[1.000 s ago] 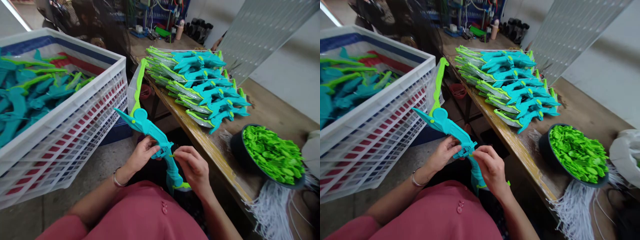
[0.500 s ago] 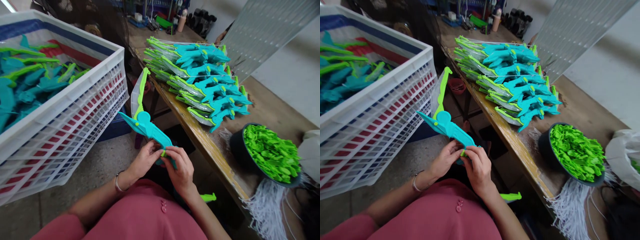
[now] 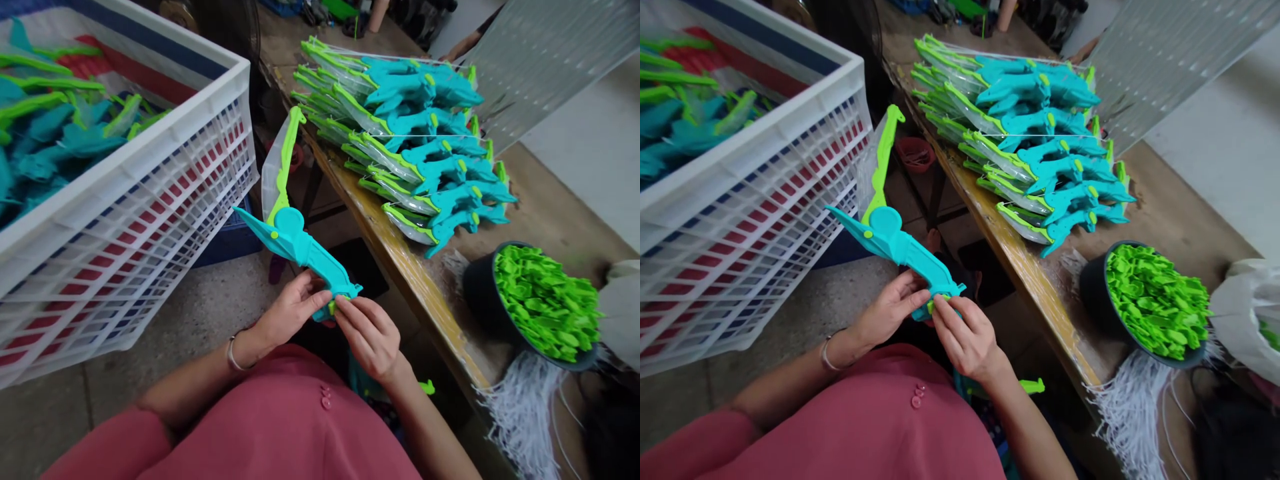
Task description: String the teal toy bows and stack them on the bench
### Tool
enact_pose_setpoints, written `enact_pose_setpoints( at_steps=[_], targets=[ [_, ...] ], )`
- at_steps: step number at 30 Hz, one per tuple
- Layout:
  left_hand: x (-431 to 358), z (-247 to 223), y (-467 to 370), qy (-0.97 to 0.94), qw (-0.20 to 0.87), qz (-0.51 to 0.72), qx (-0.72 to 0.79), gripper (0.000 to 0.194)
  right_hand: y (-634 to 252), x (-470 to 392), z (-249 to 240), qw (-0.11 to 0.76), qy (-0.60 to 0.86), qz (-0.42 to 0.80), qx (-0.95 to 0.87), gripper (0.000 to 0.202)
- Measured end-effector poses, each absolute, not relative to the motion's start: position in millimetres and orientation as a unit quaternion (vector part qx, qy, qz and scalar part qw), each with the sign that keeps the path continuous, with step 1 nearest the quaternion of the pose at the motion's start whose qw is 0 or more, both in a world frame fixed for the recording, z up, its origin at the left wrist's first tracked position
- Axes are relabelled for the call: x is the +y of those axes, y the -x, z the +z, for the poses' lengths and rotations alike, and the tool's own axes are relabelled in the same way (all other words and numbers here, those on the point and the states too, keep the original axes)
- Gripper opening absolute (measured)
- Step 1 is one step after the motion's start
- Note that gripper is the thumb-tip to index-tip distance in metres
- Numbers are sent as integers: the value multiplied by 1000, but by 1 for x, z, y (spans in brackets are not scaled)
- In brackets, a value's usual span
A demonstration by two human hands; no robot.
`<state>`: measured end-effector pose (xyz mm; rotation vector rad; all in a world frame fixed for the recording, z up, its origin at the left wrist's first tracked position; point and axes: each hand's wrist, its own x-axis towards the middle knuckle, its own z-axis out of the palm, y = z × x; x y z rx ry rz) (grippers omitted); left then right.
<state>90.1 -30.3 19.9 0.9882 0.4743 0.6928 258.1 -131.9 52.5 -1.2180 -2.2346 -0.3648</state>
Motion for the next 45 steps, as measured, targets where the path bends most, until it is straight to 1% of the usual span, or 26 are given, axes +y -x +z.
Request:
enact_pose_setpoints(
  at_steps=[3, 7, 9, 12, 17, 22, 25, 28, 30, 32, 34, 36, 39, 41, 42, 43, 45],
  targets=[
    [-30, 17, -87, -467, 801, 315, 202, 31, -258, -135, 52, 281, 446, -144, -837, 25],
    [-31, 14, -82, -466, 818, 297, 161, 50, -258, -142, 48, 292, 453, -145, -830, 25],
    [-32, 15, -82, -465, 820, 297, 153, 53, -258, -144, 46, 291, 451, -146, -831, 26],
    [-32, 19, -82, -472, 816, 294, 158, 53, -257, -147, 45, 278, 452, -151, -834, 29],
    [-33, 26, -82, -476, 815, 286, 167, 50, -253, -150, 43, 301, 486, -124, -811, 42],
    [-35, 25, -84, -466, 813, 301, 176, 47, -247, -152, 45, 294, 492, -123, -810, 44],
    [-36, 21, -83, -475, 803, 310, 182, 47, -244, -150, 49, 343, 533, -69, -771, 47],
    [-36, 19, -82, -498, 786, 308, 201, 44, -245, -143, 52, 408, 620, -13, -670, 49],
    [-37, 19, -80, -513, 775, 299, 214, 43, -248, -136, 50, 428, 659, 76, -613, 51],
    [-37, 20, -78, -525, 769, 289, 223, 43, -253, -130, 45, 449, 657, 211, -569, 54],
    [-38, 20, -76, -533, 763, 282, 232, 42, -257, -126, 38, 478, 629, 314, -526, 56],
    [-39, 18, -74, -542, 757, 275, 238, 43, -259, -124, 33, 504, 611, 364, -491, 61],
    [-41, 15, -72, -556, 747, 272, 243, 46, -257, -124, 31, 501, 596, 414, -472, 60],
    [-41, 14, -73, -556, 748, 272, 241, 48, -254, -126, 33, 496, 598, 406, -480, 56],
    [-41, 14, -74, -553, 750, 275, 238, 48, -252, -127, 34, 500, 608, 373, -492, 54],
    [-41, 14, -75, -548, 753, 278, 237, 49, -250, -128, 36, 503, 621, 319, -509, 51],
    [-40, 15, -78, -533, 762, 281, 238, 48, -247, -130, 38, 492, 641, 185, -559, 38]
  ],
)
